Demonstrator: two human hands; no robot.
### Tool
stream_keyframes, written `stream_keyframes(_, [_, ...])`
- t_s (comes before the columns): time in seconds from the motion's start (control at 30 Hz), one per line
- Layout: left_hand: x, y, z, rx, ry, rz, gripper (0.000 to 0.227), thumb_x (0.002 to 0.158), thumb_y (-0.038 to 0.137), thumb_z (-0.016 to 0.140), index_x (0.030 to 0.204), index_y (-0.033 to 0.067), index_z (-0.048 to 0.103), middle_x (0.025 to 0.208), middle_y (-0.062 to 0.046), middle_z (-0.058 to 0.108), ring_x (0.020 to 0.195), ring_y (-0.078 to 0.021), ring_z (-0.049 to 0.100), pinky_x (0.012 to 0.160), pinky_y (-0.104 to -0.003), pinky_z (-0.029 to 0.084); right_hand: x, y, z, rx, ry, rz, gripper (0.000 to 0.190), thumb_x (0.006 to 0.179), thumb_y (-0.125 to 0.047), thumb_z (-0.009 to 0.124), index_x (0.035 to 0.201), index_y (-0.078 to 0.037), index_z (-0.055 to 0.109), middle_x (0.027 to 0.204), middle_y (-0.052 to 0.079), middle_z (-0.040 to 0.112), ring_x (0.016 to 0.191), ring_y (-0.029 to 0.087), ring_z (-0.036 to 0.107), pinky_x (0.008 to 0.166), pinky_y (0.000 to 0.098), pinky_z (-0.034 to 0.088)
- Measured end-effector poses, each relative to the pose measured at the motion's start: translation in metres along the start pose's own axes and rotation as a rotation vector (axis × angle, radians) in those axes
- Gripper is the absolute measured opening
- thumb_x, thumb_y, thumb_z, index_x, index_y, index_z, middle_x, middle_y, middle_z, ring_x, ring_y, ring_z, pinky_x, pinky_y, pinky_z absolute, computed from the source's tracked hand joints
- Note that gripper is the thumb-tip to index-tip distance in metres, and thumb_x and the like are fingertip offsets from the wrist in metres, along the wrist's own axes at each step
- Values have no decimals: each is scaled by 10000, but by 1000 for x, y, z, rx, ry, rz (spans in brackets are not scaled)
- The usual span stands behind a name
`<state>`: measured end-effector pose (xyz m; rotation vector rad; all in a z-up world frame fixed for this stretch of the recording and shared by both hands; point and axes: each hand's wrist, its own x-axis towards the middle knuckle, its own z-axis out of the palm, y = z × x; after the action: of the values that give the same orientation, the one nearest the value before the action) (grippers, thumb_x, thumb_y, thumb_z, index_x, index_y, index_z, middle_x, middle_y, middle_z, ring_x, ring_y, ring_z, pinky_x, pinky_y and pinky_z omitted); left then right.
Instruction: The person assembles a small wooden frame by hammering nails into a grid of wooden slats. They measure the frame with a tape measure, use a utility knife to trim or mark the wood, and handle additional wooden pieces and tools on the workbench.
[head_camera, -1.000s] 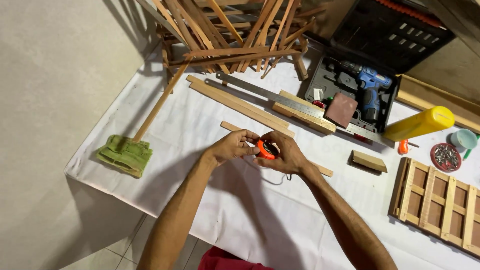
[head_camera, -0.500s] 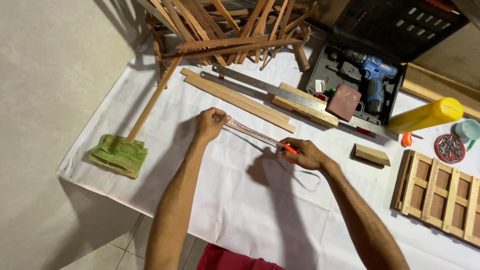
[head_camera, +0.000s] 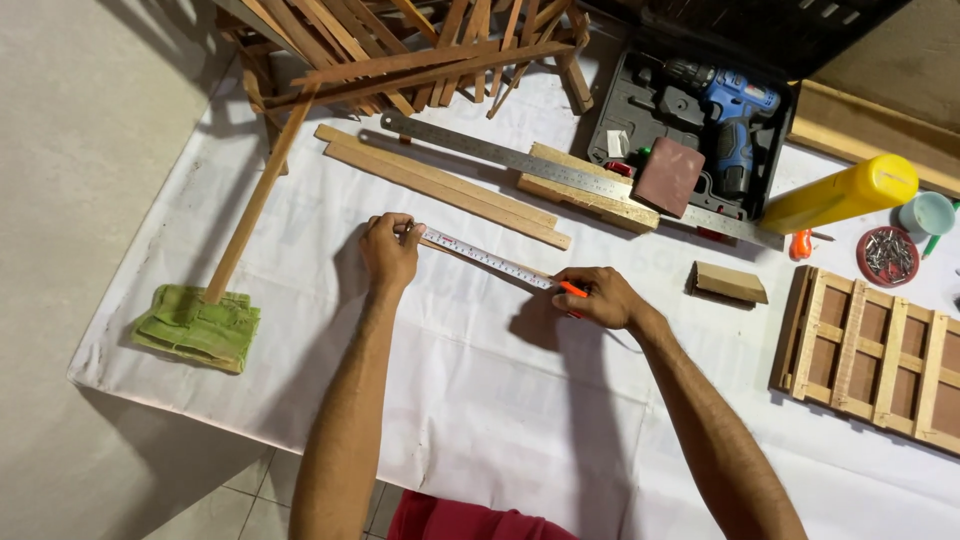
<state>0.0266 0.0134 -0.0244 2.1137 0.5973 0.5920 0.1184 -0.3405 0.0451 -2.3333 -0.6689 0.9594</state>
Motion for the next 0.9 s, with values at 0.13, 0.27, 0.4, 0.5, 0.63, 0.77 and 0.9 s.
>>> stream_keyframes(0.13, [0,-2,1,3,-2,-4,224,841,166,868,971,46,732,952,-79,702,890,-233,660,755,-382,554,1,2,-2,47,-3,-39,460,840,-473,694,1133,-126,765,789,54,789,736,170,756,696,369,617])
stream_keyframes(0.27, [2,1,-3,-42,22,-38,217,841,164,873,952,43,733,906,-74,713,796,-204,661,691,-346,545,-2,-9,-9,154,-33,75,440,873,-415,682,1202,-131,757,788,96,781,717,178,738,657,375,598])
stream_keyframes(0.4, [0,13,-6,-191,144,-41,220,849,168,874,940,37,721,881,-52,747,732,-139,663,659,-283,545,11,38,-8,343,-81,22,456,910,-323,602,1315,-150,717,927,86,786,722,170,730,665,325,621])
stream_keyframes(0.5, [-8,53,-15,-289,99,-71,203,903,166,833,974,34,696,880,-44,743,724,-124,629,671,-278,544,-23,26,-37,457,-140,-4,452,929,-299,561,1326,-133,702,1017,75,810,759,175,751,701,319,625])
stream_keyframes(0.63, [-28,78,1,-345,-43,-20,193,908,176,825,970,37,707,883,-30,741,747,-106,646,679,-269,554,-69,56,-62,315,-96,102,452,933,-298,629,1352,-144,696,1006,141,782,833,207,696,708,396,575])
stream_keyframes(0.77, [-58,107,30,-256,-299,-23,200,902,219,815,957,51,720,852,-24,751,709,-125,657,656,-274,543,-110,102,-65,136,71,195,471,863,-283,677,1326,-200,702,1184,82,760,1079,203,709,950,390,583])
stream_keyframes(0.9, [-77,100,73,-130,-387,37,220,894,244,828,910,57,713,852,-42,737,747,-160,688,680,-333,549,-137,119,-53,-29,215,143,473,871,-331,709,1323,-193,676,1272,106,701,1165,258,667,1034,456,527])
